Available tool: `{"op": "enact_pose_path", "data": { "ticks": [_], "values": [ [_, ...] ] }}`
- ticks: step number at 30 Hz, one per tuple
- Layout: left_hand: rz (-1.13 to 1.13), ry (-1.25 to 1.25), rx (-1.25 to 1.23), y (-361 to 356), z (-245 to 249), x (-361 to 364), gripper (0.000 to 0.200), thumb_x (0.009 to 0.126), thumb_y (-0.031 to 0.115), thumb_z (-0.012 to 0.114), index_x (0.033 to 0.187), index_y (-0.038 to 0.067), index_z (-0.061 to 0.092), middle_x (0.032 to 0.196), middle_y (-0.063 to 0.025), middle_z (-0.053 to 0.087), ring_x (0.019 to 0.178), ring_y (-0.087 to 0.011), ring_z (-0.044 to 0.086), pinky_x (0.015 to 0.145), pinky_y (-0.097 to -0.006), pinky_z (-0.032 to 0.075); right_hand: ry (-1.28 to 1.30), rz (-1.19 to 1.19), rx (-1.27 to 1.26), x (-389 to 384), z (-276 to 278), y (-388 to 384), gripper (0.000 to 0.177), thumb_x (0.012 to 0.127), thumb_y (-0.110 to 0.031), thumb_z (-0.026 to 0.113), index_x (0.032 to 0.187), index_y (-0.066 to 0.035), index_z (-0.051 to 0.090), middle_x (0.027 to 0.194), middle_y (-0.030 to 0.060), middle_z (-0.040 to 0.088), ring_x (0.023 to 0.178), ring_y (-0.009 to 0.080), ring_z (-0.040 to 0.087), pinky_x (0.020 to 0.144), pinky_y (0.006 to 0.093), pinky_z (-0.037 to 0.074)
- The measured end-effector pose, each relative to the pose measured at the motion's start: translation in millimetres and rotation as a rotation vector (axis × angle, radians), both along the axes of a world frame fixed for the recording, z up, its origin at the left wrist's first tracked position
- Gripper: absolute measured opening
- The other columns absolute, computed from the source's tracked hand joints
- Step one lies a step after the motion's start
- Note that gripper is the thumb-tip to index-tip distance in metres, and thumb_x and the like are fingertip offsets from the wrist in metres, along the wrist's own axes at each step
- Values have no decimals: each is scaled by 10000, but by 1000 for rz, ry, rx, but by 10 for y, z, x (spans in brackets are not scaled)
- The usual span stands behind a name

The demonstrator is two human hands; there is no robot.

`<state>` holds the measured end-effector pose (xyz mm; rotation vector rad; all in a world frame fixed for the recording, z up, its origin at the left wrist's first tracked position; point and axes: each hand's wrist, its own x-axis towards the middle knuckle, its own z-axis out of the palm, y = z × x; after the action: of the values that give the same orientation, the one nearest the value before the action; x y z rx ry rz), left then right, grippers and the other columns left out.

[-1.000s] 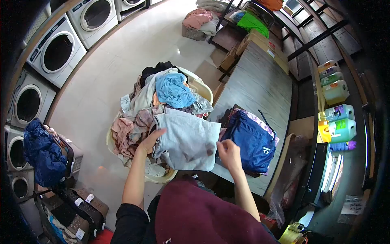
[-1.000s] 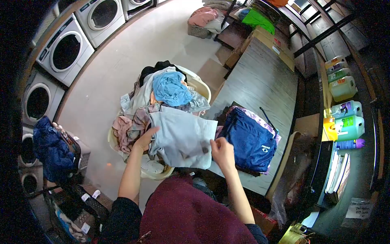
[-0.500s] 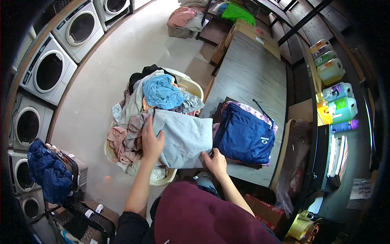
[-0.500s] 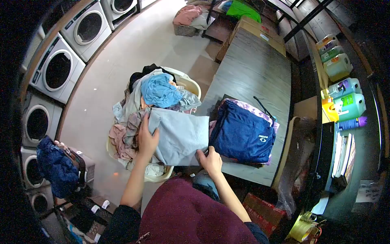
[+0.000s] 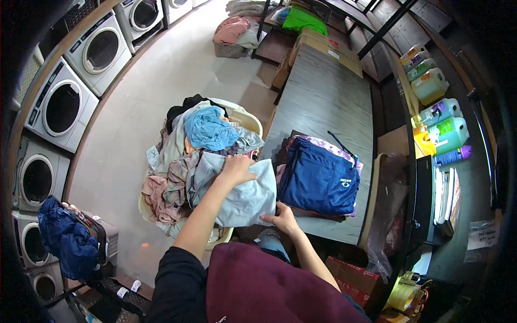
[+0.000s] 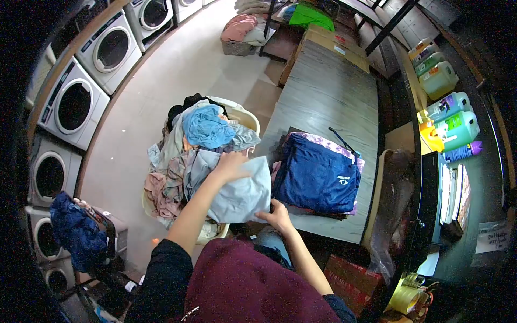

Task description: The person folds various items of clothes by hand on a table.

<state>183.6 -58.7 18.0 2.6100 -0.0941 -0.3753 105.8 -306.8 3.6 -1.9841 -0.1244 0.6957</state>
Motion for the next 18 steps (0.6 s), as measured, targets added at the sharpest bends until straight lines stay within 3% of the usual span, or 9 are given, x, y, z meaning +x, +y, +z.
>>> {"op": "enact_pose_path", "data": {
  "ticks": [1, 4, 5, 8, 10, 11, 14, 15, 18],
  "values": [
    [6, -83, -54, 22, 79, -91, 409, 690, 342, 799, 988, 80, 702, 1047, -112, 660, 1020, -295, 619, 876, -461, 438, 53, 11, 45, -8, -21, -35, 374, 737, -156, 829, 989, 49, 643, 875, 86, 699, 809, 157, 650, 769, 308, 517],
    [47, -359, -354, 111, 282, -424, 387, 705, 259, 797, 1016, 57, 685, 1031, -112, 654, 1008, -313, 618, 862, -437, 463, 51, 55, 31, 18, 71, -113, 281, 747, -137, 816, 905, 43, 669, 822, 75, 693, 778, 140, 634, 747, 304, 507],
    [80, -392, -485, 172, 369, -523, 344, 695, 158, 793, 983, 26, 658, 968, -109, 647, 939, -286, 624, 802, -377, 483, 26, 72, -1, 13, 156, -139, 251, 748, -129, 811, 880, 37, 676, 800, 71, 690, 763, 134, 627, 735, 303, 503],
    [225, -210, -654, 501, 687, -745, 304, 688, 103, 781, 932, 8, 626, 878, -95, 626, 823, -210, 603, 740, -328, 472, -267, 214, -304, 143, 888, -27, 222, 735, -154, 790, 881, -18, 691, 807, 167, 696, 769, 268, 694, 715, 373, 513],
    [287, -183, -643, 757, 884, -799, 291, 689, 79, 775, 909, -1, 602, 800, -63, 596, 746, -138, 551, 714, -301, 453, -392, 230, -126, 335, 1087, 47, 188, 744, -112, 769, 865, -14, 662, 789, 190, 666, 757, 345, 678, 685, 401, 510],
    [310, -292, -542, 839, 1019, -815, 283, 693, 73, 779, 909, 5, 607, 773, -26, 595, 739, -101, 536, 693, -288, 449, -520, 236, -108, 447, 1211, 133, 179, 748, -82, 754, 860, -5, 638, 791, 198, 663, 739, 339, 681, 672, 397, 510],
    [441, -504, -611, 1019, 1423, -759, 239, 711, 19, 758, 902, 17, 615, 765, -1, 601, 739, -84, 537, 666, -270, 447, -493, 189, 49, 759, 1791, 434, 124, 777, 33, 638, 895, 7, 611, 766, 192, 656, 697, 259, 681, 635, 371, 509],
    [455, -550, -686, 1026, 1582, -772, 222, 719, 0, 747, 897, 20, 616, 768, 5, 605, 741, -82, 540, 668, -263, 450, -632, 166, 13, 915, 1812, 452, 136, 781, 49, 619, 910, 8, 609, 780, 182, 671, 691, 248, 668, 638, 363, 514],
    [440, -715, -826, 799, 2062, -821, 201, 735, -54, 712, 890, 28, 614, 792, 5, 625, 750, -89, 567, 684, -252, 467, -708, 55, 195, 1214, 2190, 412, 164, 787, 93, 579, 929, 12, 596, 919, 131, 703, 733, 174, 663, 647, 312, 529]
  ]
}}
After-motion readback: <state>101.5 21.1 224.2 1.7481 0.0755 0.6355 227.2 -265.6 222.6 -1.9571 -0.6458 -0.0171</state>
